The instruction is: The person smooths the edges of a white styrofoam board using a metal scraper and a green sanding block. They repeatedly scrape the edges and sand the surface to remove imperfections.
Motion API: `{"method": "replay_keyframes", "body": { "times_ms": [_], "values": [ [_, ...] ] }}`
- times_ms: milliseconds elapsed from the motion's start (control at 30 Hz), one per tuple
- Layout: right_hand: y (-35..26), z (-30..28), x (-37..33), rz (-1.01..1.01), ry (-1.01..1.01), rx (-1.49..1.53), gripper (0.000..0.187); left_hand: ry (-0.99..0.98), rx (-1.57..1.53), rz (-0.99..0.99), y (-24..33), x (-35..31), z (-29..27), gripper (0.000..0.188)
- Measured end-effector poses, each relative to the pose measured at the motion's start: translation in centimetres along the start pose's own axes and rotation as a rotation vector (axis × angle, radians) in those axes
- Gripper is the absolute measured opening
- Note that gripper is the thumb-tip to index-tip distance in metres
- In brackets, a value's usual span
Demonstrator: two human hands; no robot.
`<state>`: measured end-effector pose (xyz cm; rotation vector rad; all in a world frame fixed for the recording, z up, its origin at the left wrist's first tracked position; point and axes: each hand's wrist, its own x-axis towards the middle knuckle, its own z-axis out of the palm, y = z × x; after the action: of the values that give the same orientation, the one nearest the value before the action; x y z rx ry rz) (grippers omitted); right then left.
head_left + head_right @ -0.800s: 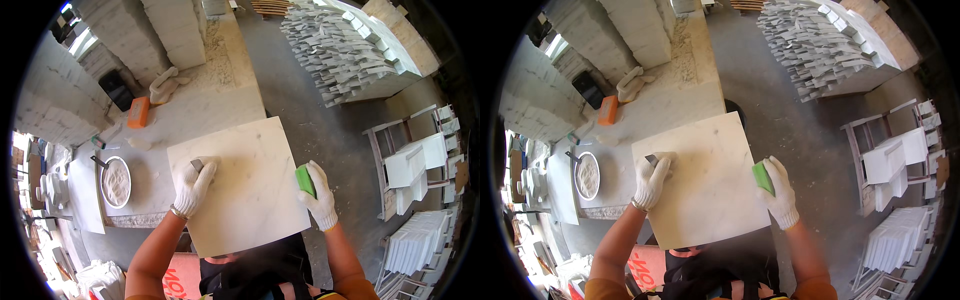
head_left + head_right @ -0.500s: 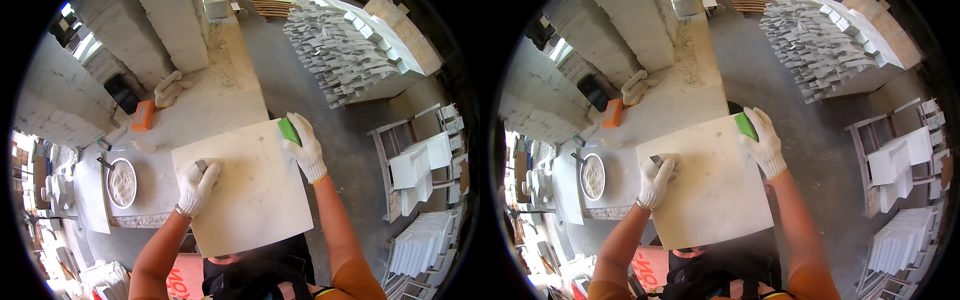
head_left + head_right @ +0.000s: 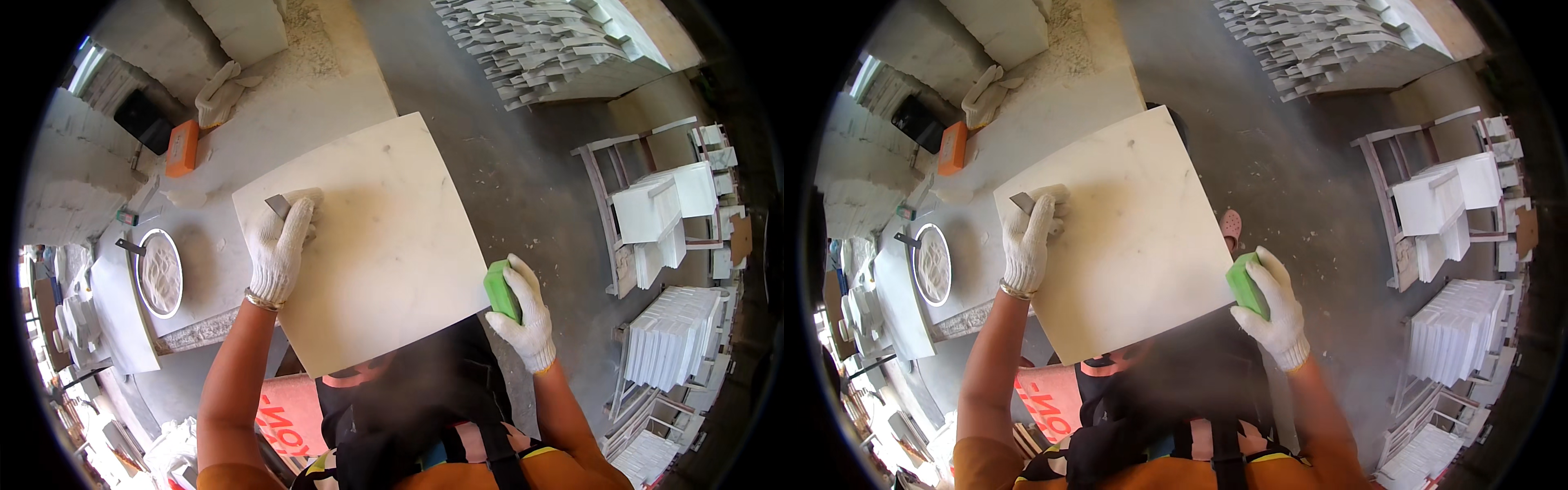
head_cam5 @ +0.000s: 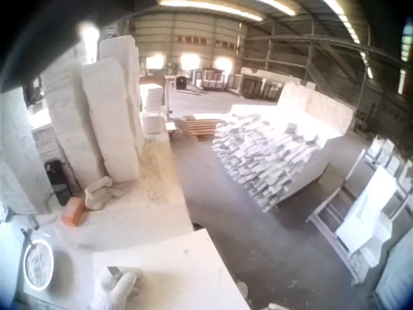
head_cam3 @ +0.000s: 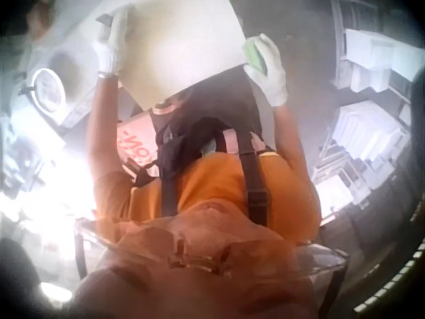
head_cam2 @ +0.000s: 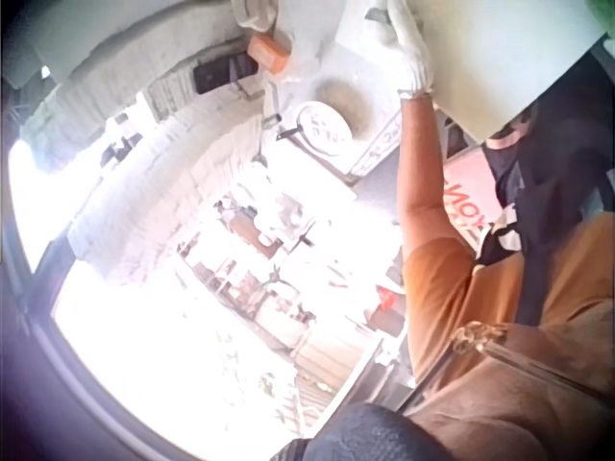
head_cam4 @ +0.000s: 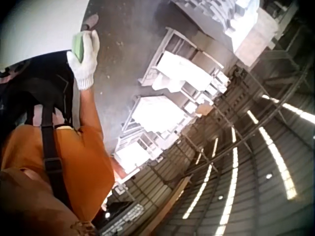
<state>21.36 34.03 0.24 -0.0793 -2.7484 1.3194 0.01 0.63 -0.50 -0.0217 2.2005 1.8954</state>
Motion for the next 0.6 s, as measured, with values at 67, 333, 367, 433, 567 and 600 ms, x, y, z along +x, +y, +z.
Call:
{"method": "replay_keyframes", "body": {
  "times_ms": [67, 333, 367, 433, 567, 600],
  "values": [
    [-0.6, 0.4, -1.6, 0.012, 0.059, 0.010, 0.070, -0.003, 0.008, -0.019, 0.1, 0.1, -0.5, 0.034],
    [0.7, 4.8, 18.9, -0.206, 0.128, 0.076, 0.068, -0.001, 0.002, -0.019, 0.0, 0.4, -0.5, 0.031],
    [1.6, 5.7, 22.7, -0.233, 0.139, 0.081, 0.069, 0.000, 0.012, -0.011, 0.2, 0.4, -0.4, 0.031],
    [1.8, 6.9, 29.0, -0.252, 0.136, 0.059, 0.070, 0.005, 0.015, -0.039, 0.5, 0.4, -0.6, 0.031],
    [0.9, 6.9, 31.7, -0.207, 0.115, 0.015, 0.071, -0.005, 0.029, -0.005, 0.2, 0.7, -0.7, 0.031],
    [1.0, 7.3, 30.7, -0.193, 0.100, 0.031, 0.071, -0.001, 0.023, -0.022, 0.3, 0.4, -0.9, 0.032]
  ]
}}
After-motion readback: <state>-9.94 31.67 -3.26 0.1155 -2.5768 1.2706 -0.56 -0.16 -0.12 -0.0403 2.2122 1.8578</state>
